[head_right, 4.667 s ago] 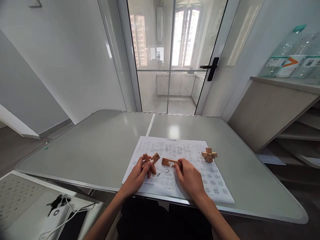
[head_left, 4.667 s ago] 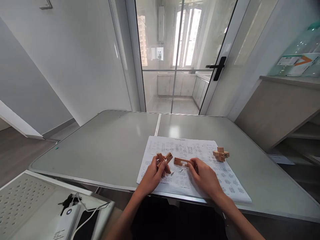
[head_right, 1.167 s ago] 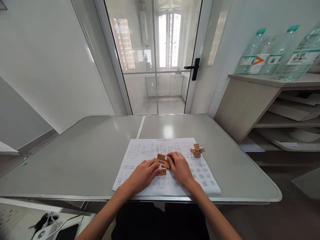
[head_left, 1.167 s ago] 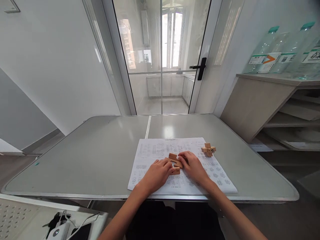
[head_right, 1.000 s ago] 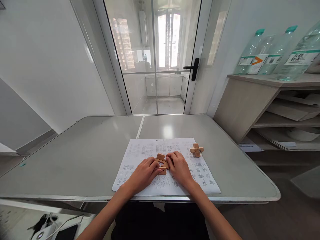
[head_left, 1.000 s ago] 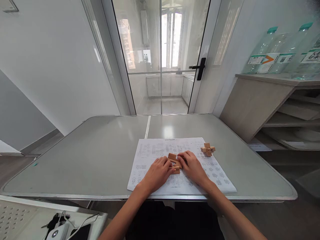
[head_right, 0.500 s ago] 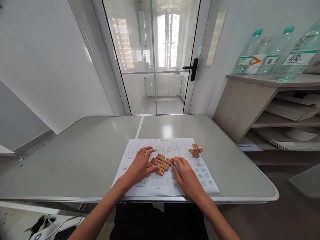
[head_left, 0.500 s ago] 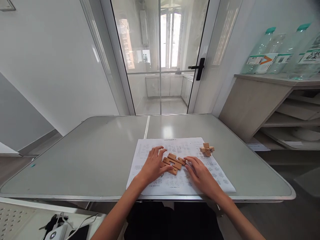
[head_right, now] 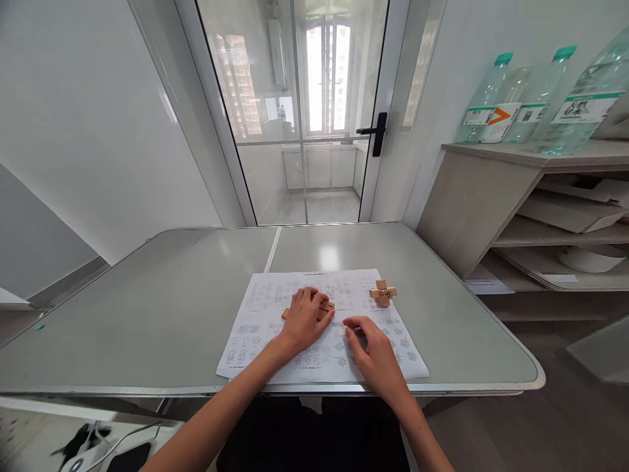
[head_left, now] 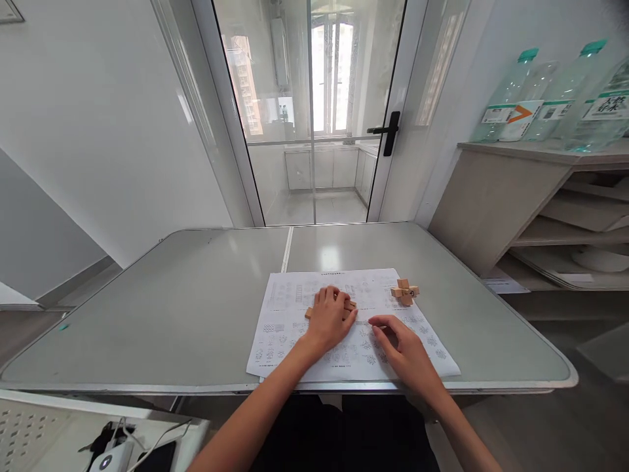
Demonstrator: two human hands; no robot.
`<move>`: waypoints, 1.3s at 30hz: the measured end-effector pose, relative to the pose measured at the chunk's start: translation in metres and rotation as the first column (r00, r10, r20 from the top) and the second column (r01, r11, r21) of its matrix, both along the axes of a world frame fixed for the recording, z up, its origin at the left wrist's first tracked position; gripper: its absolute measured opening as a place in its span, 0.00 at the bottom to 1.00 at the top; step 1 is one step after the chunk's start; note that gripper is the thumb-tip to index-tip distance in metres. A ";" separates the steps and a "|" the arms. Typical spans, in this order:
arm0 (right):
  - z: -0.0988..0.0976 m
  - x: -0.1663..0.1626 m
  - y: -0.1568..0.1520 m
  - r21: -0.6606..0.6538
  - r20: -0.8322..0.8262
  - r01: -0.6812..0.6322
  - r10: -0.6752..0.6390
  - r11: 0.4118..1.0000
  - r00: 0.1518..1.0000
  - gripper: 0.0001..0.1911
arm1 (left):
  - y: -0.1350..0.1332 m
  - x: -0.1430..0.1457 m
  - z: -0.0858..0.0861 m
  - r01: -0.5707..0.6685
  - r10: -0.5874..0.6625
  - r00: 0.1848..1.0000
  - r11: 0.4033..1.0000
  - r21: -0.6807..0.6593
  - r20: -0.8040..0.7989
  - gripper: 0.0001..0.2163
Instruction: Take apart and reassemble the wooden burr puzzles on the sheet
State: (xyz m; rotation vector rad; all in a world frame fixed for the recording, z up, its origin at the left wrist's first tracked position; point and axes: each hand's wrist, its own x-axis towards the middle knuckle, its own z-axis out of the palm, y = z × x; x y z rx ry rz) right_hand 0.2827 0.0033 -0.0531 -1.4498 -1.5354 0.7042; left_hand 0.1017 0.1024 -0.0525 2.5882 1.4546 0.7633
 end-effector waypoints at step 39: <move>0.008 0.018 0.008 -0.031 -0.074 0.186 -0.187 0.982 0.979 0.25 | 0.046 -0.118 0.028 -0.179 0.187 0.981 0.972 0.151 -0.042 0.11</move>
